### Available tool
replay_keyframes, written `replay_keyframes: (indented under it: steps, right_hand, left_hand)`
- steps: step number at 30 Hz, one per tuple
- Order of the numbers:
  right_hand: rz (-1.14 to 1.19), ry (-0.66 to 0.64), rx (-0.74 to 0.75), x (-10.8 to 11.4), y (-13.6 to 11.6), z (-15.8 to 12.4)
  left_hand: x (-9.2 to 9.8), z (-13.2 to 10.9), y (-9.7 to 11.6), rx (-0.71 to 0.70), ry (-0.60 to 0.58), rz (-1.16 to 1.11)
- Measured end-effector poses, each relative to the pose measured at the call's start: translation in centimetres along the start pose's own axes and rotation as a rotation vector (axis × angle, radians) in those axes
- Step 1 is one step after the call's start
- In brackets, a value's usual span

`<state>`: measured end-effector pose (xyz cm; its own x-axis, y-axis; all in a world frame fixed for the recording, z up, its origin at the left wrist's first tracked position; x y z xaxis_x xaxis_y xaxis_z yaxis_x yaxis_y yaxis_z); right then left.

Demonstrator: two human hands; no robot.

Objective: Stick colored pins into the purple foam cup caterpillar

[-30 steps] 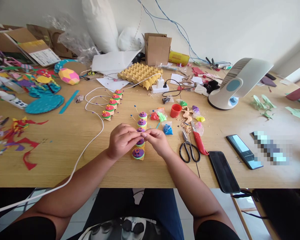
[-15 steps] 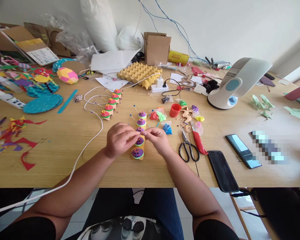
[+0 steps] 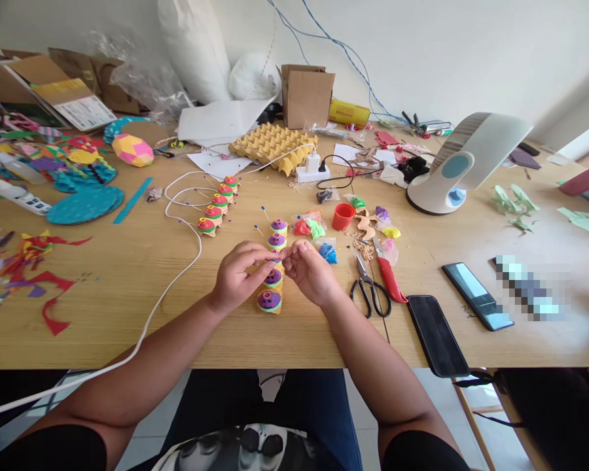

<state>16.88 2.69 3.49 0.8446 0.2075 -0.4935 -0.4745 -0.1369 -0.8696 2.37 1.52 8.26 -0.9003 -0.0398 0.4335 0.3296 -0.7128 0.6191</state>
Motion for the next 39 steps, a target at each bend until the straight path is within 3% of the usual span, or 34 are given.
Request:
replay_keyframes:
  steps: [14, 22, 30, 39]
  right_hand:
    - [0.061, -0.013, 0.018, -0.2, -0.2, -0.4]
    - [0.084, -0.007, 0.016, 0.3, 0.3, -0.2]
    - [0.118, 0.041, 0.027, 0.5, 0.1, -0.2]
    - [0.131, 0.041, 0.037, 0.9, -0.1, 0.1]
  left_hand:
    - [0.0, 0.3, -1.1, 0.181, 0.015, -0.203]
    - [1.1, 0.2, -1.9, 0.216, 0.133, -0.157]
    - [2.4, 0.0, -4.3, 0.347, 0.358, -0.338]
    - [2.6, 0.0, -4.4, 0.385, 0.353, -0.287]
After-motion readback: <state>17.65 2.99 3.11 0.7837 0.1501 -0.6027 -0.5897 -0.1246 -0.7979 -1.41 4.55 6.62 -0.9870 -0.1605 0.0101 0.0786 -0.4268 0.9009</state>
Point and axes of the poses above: each hand's wrist, its own z-axis towards the middle knuckle, its own x-axis out of the back of the hand, y = z × x, the point moved 7 cm from there along z, towards the middle knuckle, and after that the axes turned 2 degrees about x, right-handed, at the moved point
